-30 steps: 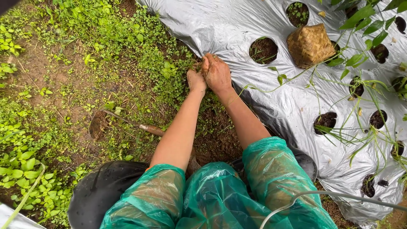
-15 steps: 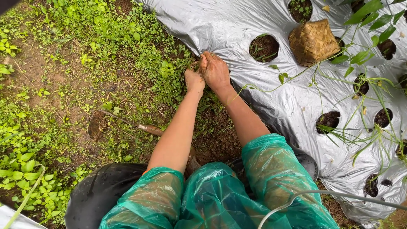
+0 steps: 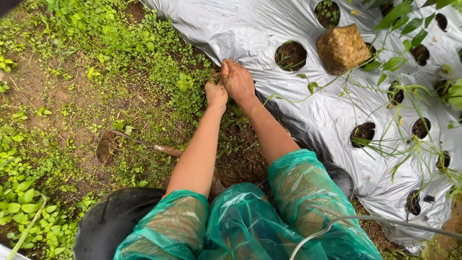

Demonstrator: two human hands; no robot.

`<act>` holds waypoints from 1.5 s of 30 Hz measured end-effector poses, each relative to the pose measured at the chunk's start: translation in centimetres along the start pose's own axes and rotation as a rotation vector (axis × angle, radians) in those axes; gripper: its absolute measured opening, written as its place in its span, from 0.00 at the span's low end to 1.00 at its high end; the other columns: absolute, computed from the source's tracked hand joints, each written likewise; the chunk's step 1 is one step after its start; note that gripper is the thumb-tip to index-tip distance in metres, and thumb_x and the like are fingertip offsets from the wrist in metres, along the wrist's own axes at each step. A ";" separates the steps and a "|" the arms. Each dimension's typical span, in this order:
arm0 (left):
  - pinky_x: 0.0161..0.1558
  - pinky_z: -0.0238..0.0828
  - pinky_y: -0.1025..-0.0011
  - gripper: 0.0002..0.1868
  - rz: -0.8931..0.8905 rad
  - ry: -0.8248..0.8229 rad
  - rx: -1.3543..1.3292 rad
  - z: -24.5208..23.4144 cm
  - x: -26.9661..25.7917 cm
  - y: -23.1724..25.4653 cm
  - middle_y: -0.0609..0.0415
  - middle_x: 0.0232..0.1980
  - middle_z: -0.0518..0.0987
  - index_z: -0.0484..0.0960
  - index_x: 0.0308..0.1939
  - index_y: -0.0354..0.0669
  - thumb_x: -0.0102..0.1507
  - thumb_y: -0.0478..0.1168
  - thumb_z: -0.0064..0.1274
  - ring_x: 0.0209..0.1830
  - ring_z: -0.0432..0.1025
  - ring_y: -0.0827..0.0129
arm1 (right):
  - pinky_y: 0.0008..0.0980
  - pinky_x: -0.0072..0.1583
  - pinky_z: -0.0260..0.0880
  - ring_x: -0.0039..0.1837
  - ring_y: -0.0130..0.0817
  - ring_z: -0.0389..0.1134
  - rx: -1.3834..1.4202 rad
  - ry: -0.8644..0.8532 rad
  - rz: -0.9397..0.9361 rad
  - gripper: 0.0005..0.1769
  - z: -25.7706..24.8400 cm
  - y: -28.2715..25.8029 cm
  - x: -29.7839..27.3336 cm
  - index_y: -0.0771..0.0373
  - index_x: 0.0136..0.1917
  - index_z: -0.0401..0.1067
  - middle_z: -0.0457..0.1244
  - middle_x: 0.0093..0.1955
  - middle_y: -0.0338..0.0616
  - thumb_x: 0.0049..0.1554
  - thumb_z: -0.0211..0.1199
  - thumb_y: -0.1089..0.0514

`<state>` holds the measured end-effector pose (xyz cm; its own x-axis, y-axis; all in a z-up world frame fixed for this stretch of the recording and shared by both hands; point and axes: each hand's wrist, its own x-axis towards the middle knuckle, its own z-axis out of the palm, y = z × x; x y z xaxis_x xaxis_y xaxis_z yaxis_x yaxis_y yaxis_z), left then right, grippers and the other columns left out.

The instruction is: Weeding a garden bed by hand and using a small hand hoe to clear weeds from around plants.

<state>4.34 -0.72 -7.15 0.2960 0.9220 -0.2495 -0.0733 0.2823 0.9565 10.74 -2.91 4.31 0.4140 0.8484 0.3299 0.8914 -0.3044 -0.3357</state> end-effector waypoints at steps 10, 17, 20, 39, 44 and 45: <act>0.46 0.76 0.58 0.16 -0.180 0.160 0.318 0.5 -3.4 2.3 0.52 0.37 0.86 0.82 0.39 0.55 0.65 0.60 0.57 0.48 0.80 0.53 | 0.55 0.48 0.71 0.44 0.62 0.72 0.349 -0.091 0.248 0.19 -8.8 -6.6 -1.4 0.59 0.60 0.63 0.67 0.35 0.58 0.69 0.47 0.43; 0.65 0.52 0.38 0.39 -0.135 -0.085 1.045 -6.0 -8.0 4.7 0.54 0.51 0.76 0.83 0.48 0.63 0.68 0.79 0.22 0.67 0.65 0.51 | 0.42 0.45 0.75 0.41 0.45 0.73 0.404 -0.165 0.331 0.13 -9.2 -5.0 -7.1 0.61 0.60 0.67 0.69 0.40 0.54 0.68 0.45 0.57; 0.60 0.57 0.43 0.15 0.017 -0.041 1.021 -7.3 -8.0 4.2 0.54 0.40 0.77 0.83 0.37 0.49 0.70 0.48 0.43 0.51 0.74 0.49 | 0.50 0.54 0.76 0.58 0.57 0.70 0.183 -0.268 0.330 0.17 -4.9 -1.5 -10.8 0.62 0.68 0.65 0.59 0.59 0.57 0.67 0.48 0.59; 0.53 0.76 0.49 0.11 0.088 -0.164 0.723 -7.6 -6.7 -1.5 0.52 0.50 0.78 0.80 0.52 0.54 0.70 0.51 0.55 0.56 0.77 0.49 | 0.38 0.50 0.76 0.51 0.48 0.73 0.117 -0.324 0.201 0.14 5.1 -1.8 -20.3 0.66 0.53 0.76 0.68 0.51 0.56 0.63 0.49 0.66; 0.48 0.81 0.45 0.13 -0.020 -0.202 0.790 -6.5 -8.1 -0.1 0.51 0.61 0.72 0.78 0.55 0.53 0.69 0.49 0.58 0.59 0.72 0.44 | 0.45 0.50 0.78 0.52 0.54 0.73 0.082 -0.306 0.193 0.12 3.6 -1.7 -20.7 0.66 0.53 0.75 0.68 0.52 0.59 0.60 0.54 0.66; 0.48 0.81 0.45 0.13 -0.023 -0.199 0.783 -6.7 -7.9 -0.9 0.51 0.61 0.72 0.78 0.55 0.53 0.69 0.49 0.58 0.59 0.72 0.44 | 0.45 0.50 0.78 0.52 0.54 0.73 0.078 -0.310 0.188 0.12 1.4 -2.8 -19.9 0.66 0.53 0.75 0.68 0.52 0.59 0.60 0.54 0.66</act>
<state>-4.28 -6.51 -7.08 0.4586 0.8330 -0.3096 0.6017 -0.0347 0.7980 -0.29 -18.32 -2.54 0.4832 0.8752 -0.0230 0.7833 -0.4439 -0.4351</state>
